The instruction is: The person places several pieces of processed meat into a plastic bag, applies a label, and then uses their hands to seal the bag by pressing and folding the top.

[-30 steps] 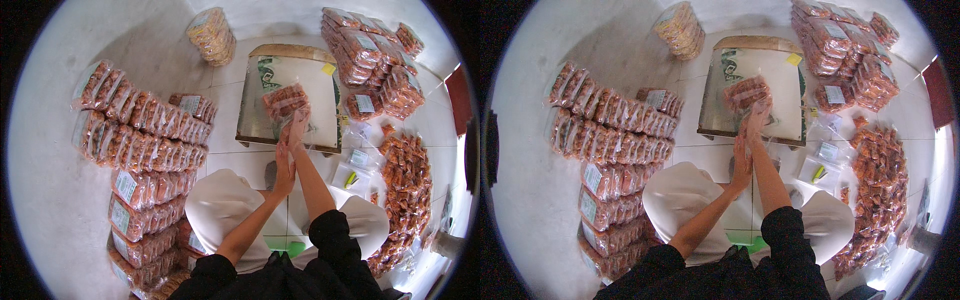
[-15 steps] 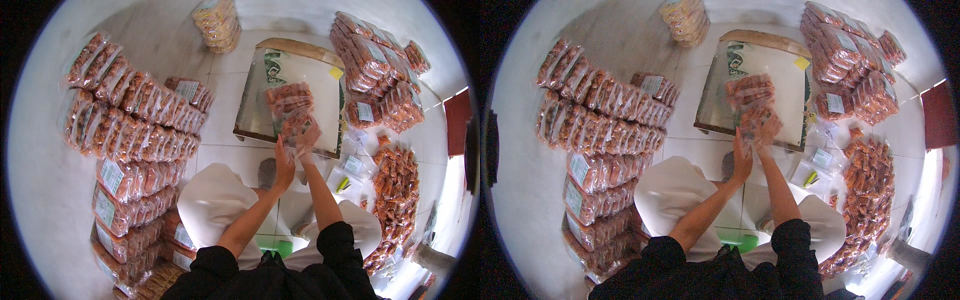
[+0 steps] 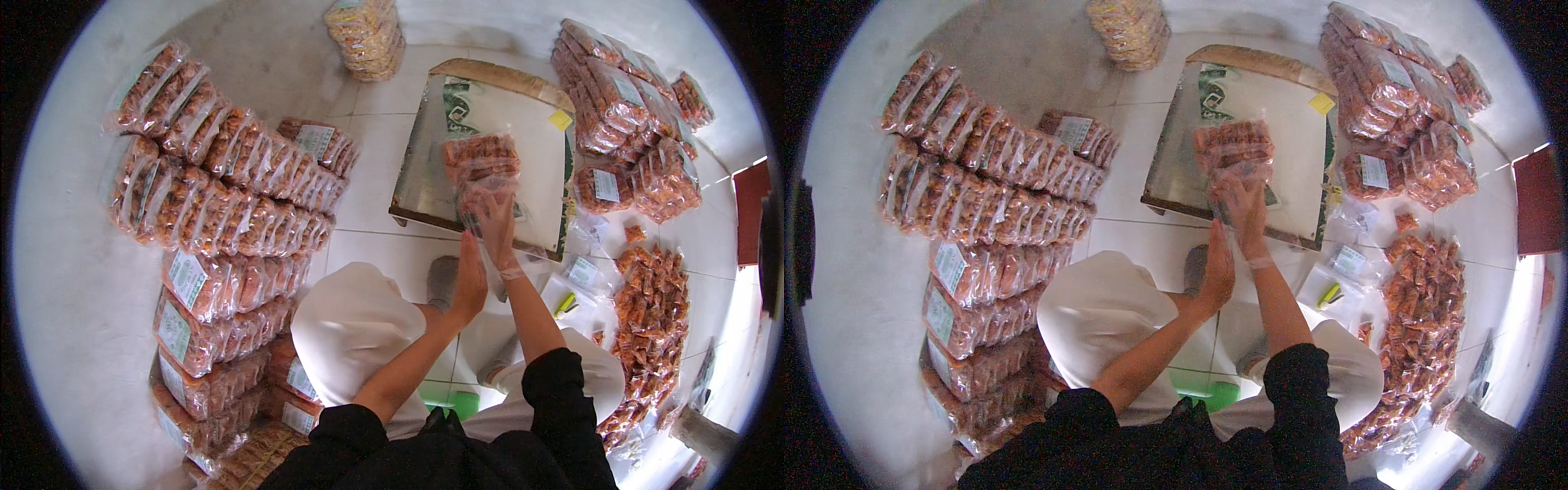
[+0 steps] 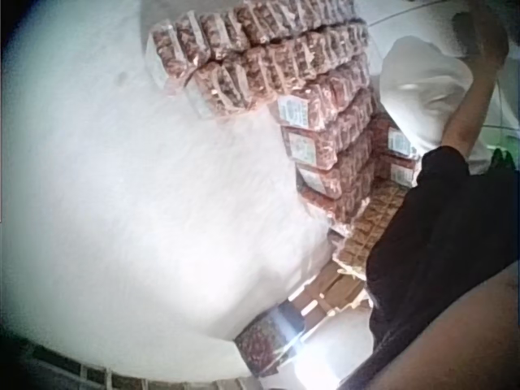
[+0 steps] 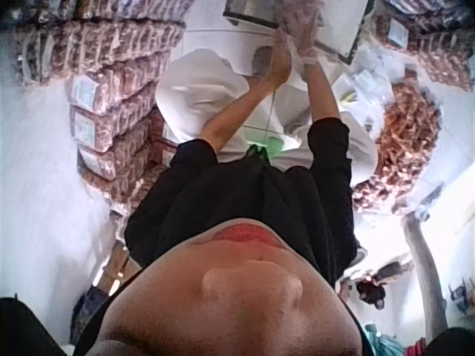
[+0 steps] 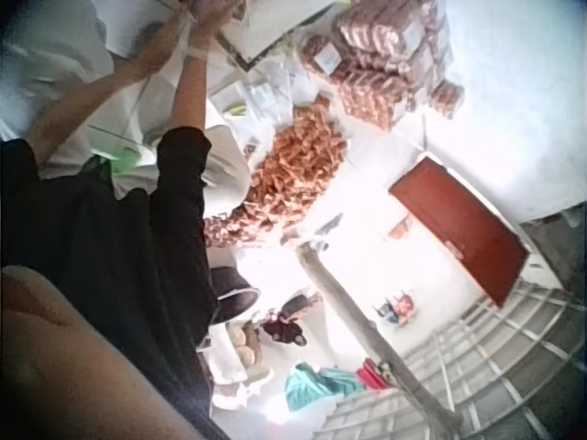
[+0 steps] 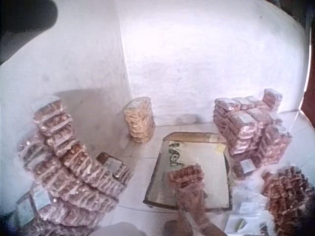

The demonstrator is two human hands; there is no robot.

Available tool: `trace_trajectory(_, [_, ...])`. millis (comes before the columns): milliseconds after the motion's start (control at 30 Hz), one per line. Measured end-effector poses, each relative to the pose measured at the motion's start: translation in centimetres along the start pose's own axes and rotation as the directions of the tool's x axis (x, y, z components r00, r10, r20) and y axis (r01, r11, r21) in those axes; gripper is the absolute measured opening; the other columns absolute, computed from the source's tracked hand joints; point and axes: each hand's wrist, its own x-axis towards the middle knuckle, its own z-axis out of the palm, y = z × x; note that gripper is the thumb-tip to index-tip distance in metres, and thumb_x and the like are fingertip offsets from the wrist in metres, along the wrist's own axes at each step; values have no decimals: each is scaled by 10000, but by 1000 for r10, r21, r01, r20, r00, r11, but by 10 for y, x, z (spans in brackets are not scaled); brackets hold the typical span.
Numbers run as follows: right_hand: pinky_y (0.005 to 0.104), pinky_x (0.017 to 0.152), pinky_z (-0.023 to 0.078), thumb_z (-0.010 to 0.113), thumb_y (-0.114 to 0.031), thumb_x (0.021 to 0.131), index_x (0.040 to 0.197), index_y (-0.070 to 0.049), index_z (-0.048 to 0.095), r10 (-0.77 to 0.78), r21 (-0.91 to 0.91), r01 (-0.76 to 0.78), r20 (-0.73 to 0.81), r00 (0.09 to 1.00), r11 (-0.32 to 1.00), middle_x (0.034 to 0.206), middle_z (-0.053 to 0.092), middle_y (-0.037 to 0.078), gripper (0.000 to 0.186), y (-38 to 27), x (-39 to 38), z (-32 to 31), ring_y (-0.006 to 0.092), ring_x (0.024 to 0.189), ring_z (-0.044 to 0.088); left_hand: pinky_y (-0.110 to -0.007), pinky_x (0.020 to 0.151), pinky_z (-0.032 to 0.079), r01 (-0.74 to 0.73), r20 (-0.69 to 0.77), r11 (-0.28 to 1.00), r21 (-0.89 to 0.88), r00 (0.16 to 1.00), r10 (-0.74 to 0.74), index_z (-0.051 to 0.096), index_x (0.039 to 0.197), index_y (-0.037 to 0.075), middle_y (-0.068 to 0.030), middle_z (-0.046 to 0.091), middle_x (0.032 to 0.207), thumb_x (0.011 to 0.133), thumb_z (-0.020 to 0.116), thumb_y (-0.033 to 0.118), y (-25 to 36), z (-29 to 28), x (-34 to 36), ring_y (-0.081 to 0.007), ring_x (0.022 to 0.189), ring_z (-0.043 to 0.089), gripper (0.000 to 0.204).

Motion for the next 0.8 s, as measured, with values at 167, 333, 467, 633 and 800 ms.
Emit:
trace_trajectory(167, [443,789,409,627,-95,734,1041,-72,507,227,-113,-225,2,974,968,1022,400,247,330,-22,11,7,379,923,471,-400,1069,89,-123,133,992,34,984,117,75,1353,-44,-232,115,1402,866,328,50,-7,-15,-12,-370,1303,108,556])
trace_trajectory(333, [414,845,373,630,-102,754,1112,-27,440,131,2,-132,-119,984,991,1034,405,249,413,-6,-2,20,376,946,437,-418,1053,118,-156,131,986,62,980,147,87,1365,-2,-216,128,1403,886,418,203,-8,-31,-22,-357,1299,126,618])
trace_trajectory(467, [373,885,337,592,-83,789,1208,30,376,255,187,-212,-248,935,959,1066,428,220,484,1,-14,16,363,979,412,-437,1032,133,-105,-143,979,174,981,131,251,1334,20,-197,185,1386,892,422,283,18,-36,51,-348,1266,197,542])
trace_trajectory(633, [428,957,274,526,-104,821,1300,18,288,435,220,-388,-240,868,895,1202,408,229,548,2,-9,21,372,1118,363,-597,986,139,-301,110,782,546,951,289,346,1321,207,-85,218,1403,896,404,268,-5,-31,155,-382,1269,178,433])
trace_trajectory(800, [421,943,285,498,-68,822,1294,34,287,199,156,-156,-324,925,975,1182,417,230,527,30,0,31,372,1090,383,-675,939,130,-429,290,678,597,903,317,377,1289,314,-62,196,1418,884,421,288,-17,-20,170,-418,1274,138,408])
